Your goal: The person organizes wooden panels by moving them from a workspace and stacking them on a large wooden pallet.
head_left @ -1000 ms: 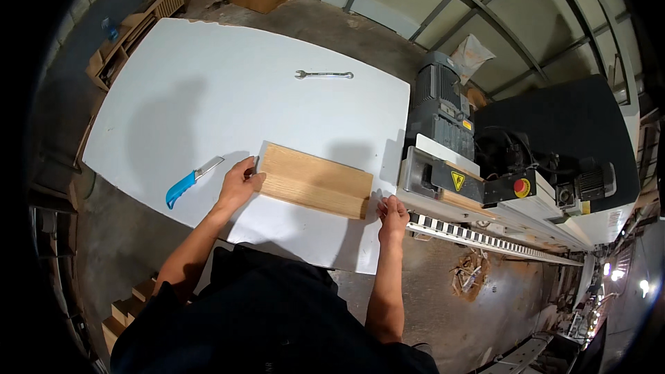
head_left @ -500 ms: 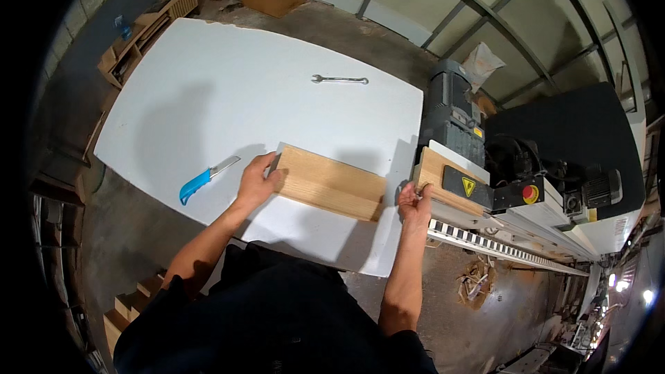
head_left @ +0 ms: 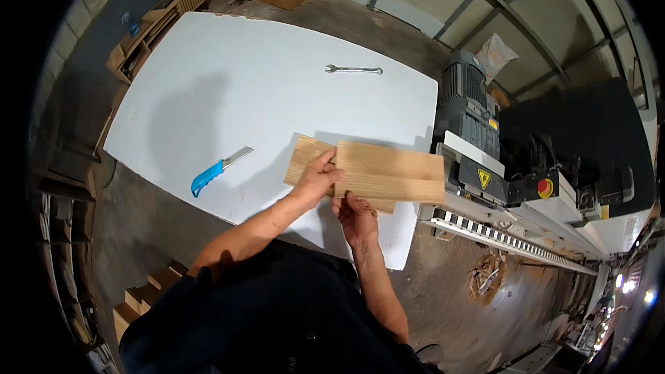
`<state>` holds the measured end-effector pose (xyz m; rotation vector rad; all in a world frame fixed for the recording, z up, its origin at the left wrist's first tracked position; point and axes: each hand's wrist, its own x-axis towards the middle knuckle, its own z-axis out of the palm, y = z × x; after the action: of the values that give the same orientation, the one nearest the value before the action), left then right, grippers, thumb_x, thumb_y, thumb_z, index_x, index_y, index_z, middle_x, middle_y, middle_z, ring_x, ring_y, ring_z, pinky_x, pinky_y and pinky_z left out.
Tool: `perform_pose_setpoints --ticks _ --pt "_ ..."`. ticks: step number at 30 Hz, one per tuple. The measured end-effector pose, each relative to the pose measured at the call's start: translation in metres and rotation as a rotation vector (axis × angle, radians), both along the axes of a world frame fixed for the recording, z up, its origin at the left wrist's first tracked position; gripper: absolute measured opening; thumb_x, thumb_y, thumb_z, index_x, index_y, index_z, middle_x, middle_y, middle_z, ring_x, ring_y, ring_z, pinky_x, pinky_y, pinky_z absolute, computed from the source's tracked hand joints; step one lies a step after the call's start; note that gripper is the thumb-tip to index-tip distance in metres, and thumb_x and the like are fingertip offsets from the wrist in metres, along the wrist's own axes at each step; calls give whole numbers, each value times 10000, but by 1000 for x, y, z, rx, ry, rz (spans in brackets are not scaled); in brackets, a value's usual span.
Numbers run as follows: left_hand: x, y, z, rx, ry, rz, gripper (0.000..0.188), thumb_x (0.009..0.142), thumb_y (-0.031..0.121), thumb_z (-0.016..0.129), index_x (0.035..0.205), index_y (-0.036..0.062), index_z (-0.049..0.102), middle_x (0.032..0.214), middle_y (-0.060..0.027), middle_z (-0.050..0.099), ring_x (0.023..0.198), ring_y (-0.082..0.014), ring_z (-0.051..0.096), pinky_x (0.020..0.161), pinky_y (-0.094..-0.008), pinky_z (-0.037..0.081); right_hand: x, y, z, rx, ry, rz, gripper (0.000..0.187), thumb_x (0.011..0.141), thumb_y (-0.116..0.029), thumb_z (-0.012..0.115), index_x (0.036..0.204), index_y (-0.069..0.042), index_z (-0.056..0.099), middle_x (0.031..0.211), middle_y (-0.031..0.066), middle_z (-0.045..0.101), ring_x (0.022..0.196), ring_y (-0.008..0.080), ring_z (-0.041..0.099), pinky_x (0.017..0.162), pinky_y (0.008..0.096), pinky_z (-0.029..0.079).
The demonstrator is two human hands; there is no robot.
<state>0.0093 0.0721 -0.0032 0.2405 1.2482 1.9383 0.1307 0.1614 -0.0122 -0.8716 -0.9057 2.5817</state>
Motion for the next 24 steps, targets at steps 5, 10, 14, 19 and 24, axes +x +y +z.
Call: perform_pose_setpoints --ticks 5,10,14,19,24 --pt "-35 -36 -1 -234 11 55 540 850 -32 543 1367 81 437 761 36 525 632 -49 440 621 -202 435 45 77 -28 69 0 -367 123 887 -145 596 957 -49 626 855 62 645 753 212 604 710 356 515" --pt "-56 -56 1 -265 55 45 498 854 -37 523 1336 83 484 806 30 558 710 -69 499 711 -211 451 85 101 -24 447 -245 -408 136 850 -37 633 978 10 628 875 90 662 759 189 634 712 323 546" --pt "-59 -70 -32 -587 552 23 507 824 29 590 1321 64 494 1167 -141 529 1056 -224 502 891 -309 441 86 89 -30 896 -391 -196 315 813 -32 654 1112 41 585 979 116 638 898 195 606 802 318 510" --pt "-41 -81 -20 -730 988 -142 709 730 109 721 1364 51 409 1397 -240 286 1266 -378 329 987 -397 402 85 78 -24 1438 -507 156 630 719 -57 707 1291 11 453 1158 164 563 958 263 587 794 352 500" --pt "-34 -78 -19 -763 1219 -230 781 690 88 744 1366 14 362 1347 -248 354 1186 -396 420 971 -389 419 75 77 -26 1683 -514 96 686 682 -54 734 1290 33 428 1024 198 580 924 354 580 787 393 489"
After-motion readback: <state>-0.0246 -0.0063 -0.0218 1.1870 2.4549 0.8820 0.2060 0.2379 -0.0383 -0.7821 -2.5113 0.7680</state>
